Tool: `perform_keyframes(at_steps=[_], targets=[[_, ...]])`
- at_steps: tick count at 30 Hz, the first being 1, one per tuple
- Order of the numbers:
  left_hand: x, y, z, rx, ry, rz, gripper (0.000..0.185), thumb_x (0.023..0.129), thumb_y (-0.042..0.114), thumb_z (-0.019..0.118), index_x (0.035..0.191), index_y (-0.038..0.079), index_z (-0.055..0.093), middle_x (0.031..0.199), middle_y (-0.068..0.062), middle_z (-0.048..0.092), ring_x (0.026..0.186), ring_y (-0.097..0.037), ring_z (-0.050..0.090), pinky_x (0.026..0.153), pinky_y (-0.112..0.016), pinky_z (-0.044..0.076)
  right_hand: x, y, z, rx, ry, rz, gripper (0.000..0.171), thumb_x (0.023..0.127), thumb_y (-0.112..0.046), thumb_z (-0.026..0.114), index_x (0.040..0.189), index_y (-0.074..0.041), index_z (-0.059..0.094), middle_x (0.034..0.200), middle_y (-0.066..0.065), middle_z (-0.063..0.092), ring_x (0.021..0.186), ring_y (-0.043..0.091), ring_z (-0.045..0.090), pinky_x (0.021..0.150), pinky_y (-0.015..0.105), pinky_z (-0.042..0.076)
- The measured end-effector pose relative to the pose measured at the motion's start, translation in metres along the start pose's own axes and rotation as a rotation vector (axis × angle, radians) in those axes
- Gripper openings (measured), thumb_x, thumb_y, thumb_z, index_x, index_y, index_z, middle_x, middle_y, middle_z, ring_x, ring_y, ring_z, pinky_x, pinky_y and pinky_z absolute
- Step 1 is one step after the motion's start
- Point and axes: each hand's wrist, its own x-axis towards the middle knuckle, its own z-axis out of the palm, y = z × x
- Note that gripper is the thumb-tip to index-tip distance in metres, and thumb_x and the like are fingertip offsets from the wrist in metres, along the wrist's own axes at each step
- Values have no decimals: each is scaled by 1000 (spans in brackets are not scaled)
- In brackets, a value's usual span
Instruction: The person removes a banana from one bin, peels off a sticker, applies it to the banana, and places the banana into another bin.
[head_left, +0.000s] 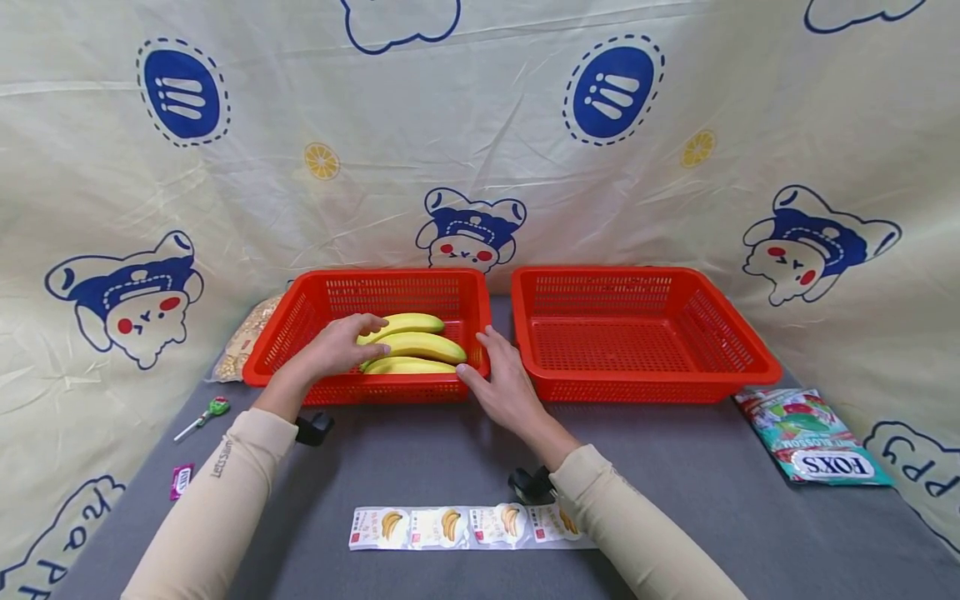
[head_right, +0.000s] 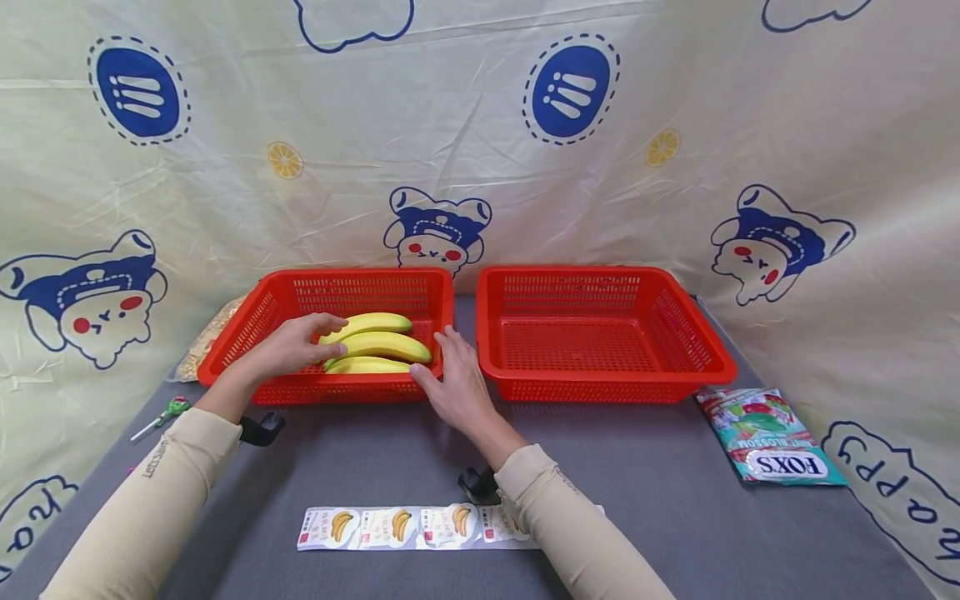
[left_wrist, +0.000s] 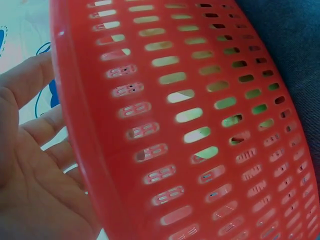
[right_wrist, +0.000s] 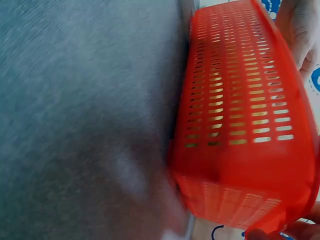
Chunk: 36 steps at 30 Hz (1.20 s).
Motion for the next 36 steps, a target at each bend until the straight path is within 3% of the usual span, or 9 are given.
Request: perform_keyframes(at_steps=[15,28,31,36], targets=[[4,-5,5,-4,-181,18,58,84,35,67,134,9,50,133,-17,53,121,-33,50,99,-47,43,3,8,3,-36,-53,-6,71,87,-44,60,145,-12,34,158,-1,19,144,26,23,111,51,29],[15,-3,2,0,-350,-25,45,86,22,65,129,10,56,127,-16,56,114,-28,49,97,-42,43,2,10,1,-45,-60,-6,73,86,-46,61,146,-13,34,159,-1,19,145,26,23,111,51,28],[18,-5,2,28,-353,-15,42,87,25,64,126,11,58,123,-15,57,109,-26,50,95,-40,44,2,11,1,-45,-56,-12,73,87,-46,60,146,-13,34,158,-1,19,145,26,23,112,51,28],[18,-7,7,81,-286,-9,42,88,33,62,123,10,59,116,-10,60,104,-23,50,92,-40,43,2,12,0,-45,-60,-21,73,86,-47,60,146,-13,33,158,-1,19,145,26,23,111,50,29]])
